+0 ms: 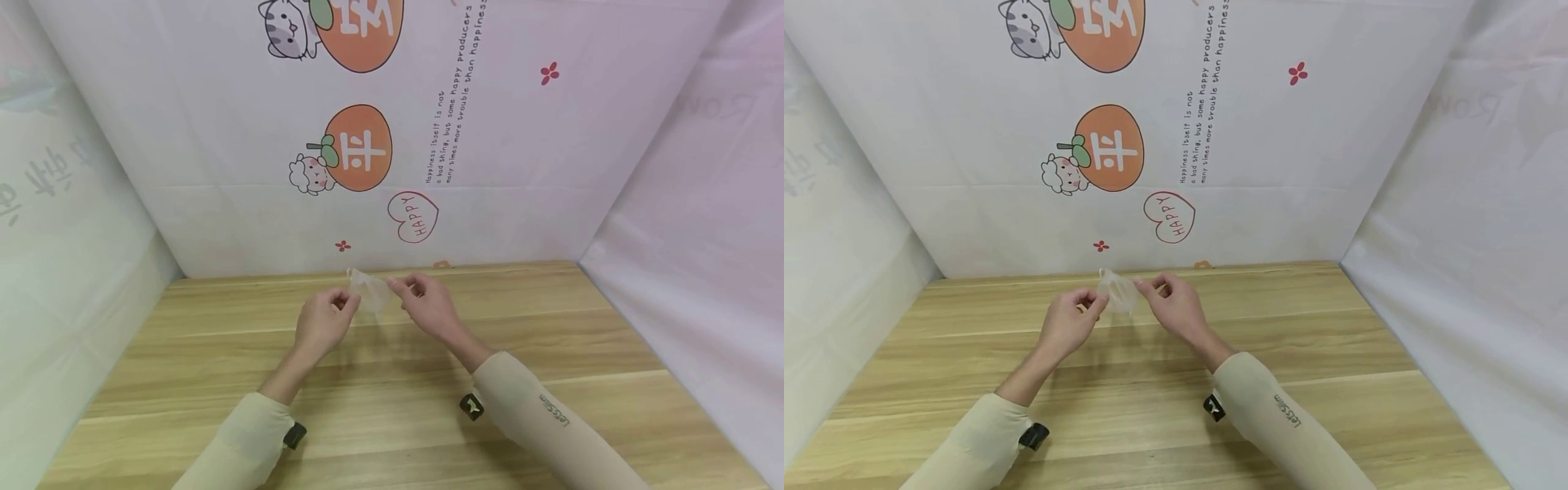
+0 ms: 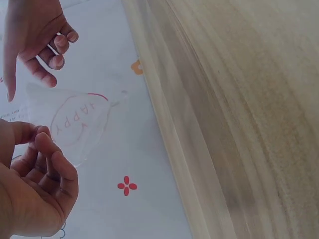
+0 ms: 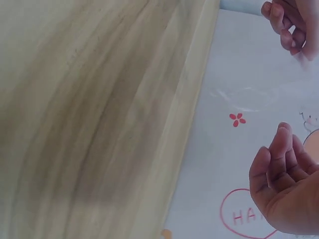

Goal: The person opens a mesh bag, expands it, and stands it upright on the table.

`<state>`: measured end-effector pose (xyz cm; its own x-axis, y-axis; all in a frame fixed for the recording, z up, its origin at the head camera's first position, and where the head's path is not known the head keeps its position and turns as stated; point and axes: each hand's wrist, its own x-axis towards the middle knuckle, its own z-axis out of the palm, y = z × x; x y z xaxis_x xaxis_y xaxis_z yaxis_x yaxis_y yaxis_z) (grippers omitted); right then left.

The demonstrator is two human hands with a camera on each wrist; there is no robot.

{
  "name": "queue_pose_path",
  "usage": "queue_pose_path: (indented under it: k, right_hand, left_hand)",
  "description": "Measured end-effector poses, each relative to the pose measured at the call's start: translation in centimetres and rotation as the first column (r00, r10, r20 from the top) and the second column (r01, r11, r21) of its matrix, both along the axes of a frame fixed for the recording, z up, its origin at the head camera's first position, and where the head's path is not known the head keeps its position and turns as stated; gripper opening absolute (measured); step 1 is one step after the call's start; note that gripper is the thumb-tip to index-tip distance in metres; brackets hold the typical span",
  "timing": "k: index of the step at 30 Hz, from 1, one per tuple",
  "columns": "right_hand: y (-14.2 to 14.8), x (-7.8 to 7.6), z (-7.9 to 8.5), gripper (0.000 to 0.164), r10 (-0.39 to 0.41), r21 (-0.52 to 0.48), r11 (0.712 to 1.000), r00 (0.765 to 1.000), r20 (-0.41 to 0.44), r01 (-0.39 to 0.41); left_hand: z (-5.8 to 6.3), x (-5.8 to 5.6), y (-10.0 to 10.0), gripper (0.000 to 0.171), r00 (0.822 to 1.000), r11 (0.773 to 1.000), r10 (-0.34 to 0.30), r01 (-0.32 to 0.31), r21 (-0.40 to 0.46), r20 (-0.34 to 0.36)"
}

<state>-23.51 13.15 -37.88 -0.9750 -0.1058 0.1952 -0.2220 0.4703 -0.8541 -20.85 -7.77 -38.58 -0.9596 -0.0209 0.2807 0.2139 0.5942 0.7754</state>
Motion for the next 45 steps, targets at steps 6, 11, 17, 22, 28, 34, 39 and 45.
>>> queue_pose_path:
  k: [6, 11, 17, 22, 28, 34, 39, 45]
  right_hand:
    - [0.4, -0.4, -1.0, 0.057, 0.000, -0.207, 0.978, 0.991, 0.132, 0.028]
    - [-0.1, -0.6, -1.9, 0.065, 0.047, -0.370, 0.926, 0.949, 0.312, 0.075]
    - [-0.6, -0.9, -2.8, 0.082, 0.292, -0.622, 0.780, 0.836, 0.464, 0.073]
    - [-1.4, -0.9, -3.0, 0.088, 0.462, -0.813, 0.562, 0.757, 0.463, 0.154]
    - [-2.7, -0.7, -2.6, 0.089, 0.489, -0.867, 0.446, 0.750, 0.446, 0.224]
    - [-3.2, -0.9, -2.1, 0.078, 0.463, -0.882, 0.401, 0.776, 0.428, 0.247]
    - [-3.2, -1.0, -1.8, 0.067, 0.427, -0.884, 0.387, 0.798, 0.425, 0.264]
    - [-3.2, -1.1, -1.6, 0.059, 0.401, -0.881, 0.368, 0.804, 0.439, 0.297]
  left_hand:
    - [-0.4, 0.0, 0.1, 0.025, 0.995, 0.994, -0.003, 0.014, 0.106, -0.102]
    - [-0.8, -0.2, 0.4, 0.026, 0.975, 0.973, -0.033, 0.081, 0.215, -0.220]
    - [-0.9, 0.1, 1.1, 0.026, 0.956, 0.931, -0.047, 0.147, 0.333, -0.289]
    - [-0.9, 0.4, 1.6, 0.029, 0.958, 0.909, -0.022, 0.139, 0.394, -0.287]
    - [-1.3, 0.4, 2.0, 0.031, 0.960, 0.897, -0.021, 0.142, 0.419, -0.280]
    - [-1.7, 0.4, 2.3, 0.024, 0.953, 0.890, -0.032, 0.164, 0.425, -0.302]
    - [-1.6, 0.6, 2.4, 0.019, 0.953, 0.895, -0.029, 0.158, 0.417, -0.300]
    - [-2.0, 0.6, 2.0, 0.024, 0.952, 0.920, -0.066, 0.175, 0.352, -0.300]
